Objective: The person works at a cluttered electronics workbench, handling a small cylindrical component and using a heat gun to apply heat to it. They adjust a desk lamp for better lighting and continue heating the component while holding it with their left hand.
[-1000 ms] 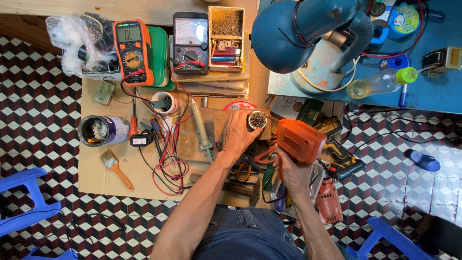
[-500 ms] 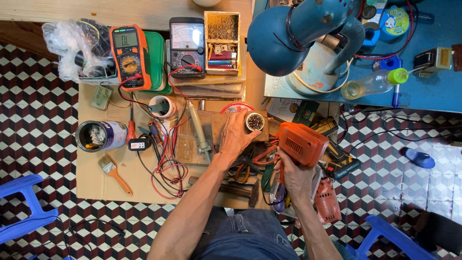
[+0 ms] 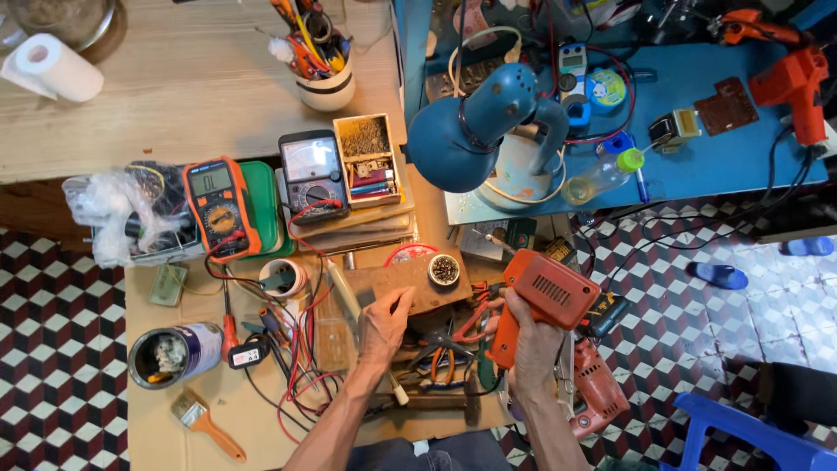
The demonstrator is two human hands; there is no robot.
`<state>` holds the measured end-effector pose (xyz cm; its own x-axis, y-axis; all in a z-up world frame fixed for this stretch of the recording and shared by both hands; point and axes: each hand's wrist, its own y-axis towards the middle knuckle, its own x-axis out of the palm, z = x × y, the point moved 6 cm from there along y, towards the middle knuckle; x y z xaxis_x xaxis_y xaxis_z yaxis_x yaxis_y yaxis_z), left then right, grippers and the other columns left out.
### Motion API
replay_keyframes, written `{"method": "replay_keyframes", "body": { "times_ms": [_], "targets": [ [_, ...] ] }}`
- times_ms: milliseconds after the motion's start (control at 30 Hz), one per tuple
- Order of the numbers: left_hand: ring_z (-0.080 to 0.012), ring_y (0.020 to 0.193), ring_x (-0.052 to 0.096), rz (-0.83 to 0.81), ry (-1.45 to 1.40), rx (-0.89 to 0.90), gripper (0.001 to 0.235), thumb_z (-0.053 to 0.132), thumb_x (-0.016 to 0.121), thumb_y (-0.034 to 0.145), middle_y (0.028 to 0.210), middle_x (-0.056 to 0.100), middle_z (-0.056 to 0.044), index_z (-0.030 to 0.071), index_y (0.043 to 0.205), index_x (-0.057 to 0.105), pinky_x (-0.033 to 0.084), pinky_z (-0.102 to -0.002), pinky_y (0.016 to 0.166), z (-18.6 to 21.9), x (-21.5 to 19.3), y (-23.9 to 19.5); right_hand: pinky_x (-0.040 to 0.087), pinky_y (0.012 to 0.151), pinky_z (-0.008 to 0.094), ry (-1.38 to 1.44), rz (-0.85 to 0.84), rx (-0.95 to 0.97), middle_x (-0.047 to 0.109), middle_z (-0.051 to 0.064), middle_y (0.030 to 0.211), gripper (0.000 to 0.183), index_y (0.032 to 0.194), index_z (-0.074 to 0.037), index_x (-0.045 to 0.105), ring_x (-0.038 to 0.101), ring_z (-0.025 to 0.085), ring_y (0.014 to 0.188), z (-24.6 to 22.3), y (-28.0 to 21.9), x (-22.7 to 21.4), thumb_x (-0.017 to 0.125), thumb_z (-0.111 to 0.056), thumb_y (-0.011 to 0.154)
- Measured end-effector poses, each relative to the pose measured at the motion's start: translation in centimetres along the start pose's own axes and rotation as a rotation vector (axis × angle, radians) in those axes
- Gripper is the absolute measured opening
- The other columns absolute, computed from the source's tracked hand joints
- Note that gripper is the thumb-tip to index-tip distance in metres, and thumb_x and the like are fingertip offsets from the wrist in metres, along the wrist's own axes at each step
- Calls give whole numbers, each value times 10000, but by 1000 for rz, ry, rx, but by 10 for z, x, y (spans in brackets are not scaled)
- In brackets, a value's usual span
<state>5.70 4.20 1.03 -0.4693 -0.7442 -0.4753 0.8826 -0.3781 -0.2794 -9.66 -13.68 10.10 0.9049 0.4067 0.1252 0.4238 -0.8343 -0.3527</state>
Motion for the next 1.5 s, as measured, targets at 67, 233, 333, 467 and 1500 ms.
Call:
{"method": "replay_keyframes", "body": {
  "times_ms": [67, 233, 333, 467, 1500],
  "targets": [
    [-267, 933, 782, 2, -59, 74, 241, 256, 700, 949, 1014, 770, -169, 85, 1103, 774, 600, -355, 780, 15, 6, 13, 566, 529, 341, 50, -7, -12, 717, 147, 860, 236, 1067, 13, 662, 663, 182, 574, 4, 12, 0, 718, -155, 912],
    [-293, 914, 745, 8, -21, 349, 251, 199, 658, 955, 1123, 725, -154, 61, 1153, 726, 588, -365, 807, 63, 17, 66, 558, 499, 338, 77, 39, 19, 712, 122, 851, 240, 1043, -27, 656, 658, 168, 562, 14, 40, 7, 725, -201, 893],
    [-350, 1039, 678, 80, 74, 639, 262, 137, 642, 953, 1156, 681, -169, 42, 1193, 685, 554, -414, 923, 95, 20, 89, 564, 495, 344, 59, 43, 29, 705, 127, 837, 246, 1025, -9, 665, 665, 174, 560, 19, 50, 13, 733, -211, 902],
    [-404, 1099, 569, -21, 272, 676, 320, 100, 619, 957, 1201, 621, -216, 24, 1267, 648, 500, -487, 970, 108, 35, 107, 574, 495, 344, 35, 48, 26, 717, 130, 817, 239, 1035, -4, 673, 667, 178, 544, 22, 53, 11, 725, -201, 911],
    [-390, 1261, 532, -88, 366, 916, 500, 330, 772, 907, 1318, 611, -178, 69, 1315, 647, 377, -537, 1112, 146, 51, 94, 572, 473, 318, 71, 90, 26, 726, 131, 835, 233, 1058, -22, 678, 670, 163, 540, 43, 55, -8, 716, -205, 919]
  ]
}}
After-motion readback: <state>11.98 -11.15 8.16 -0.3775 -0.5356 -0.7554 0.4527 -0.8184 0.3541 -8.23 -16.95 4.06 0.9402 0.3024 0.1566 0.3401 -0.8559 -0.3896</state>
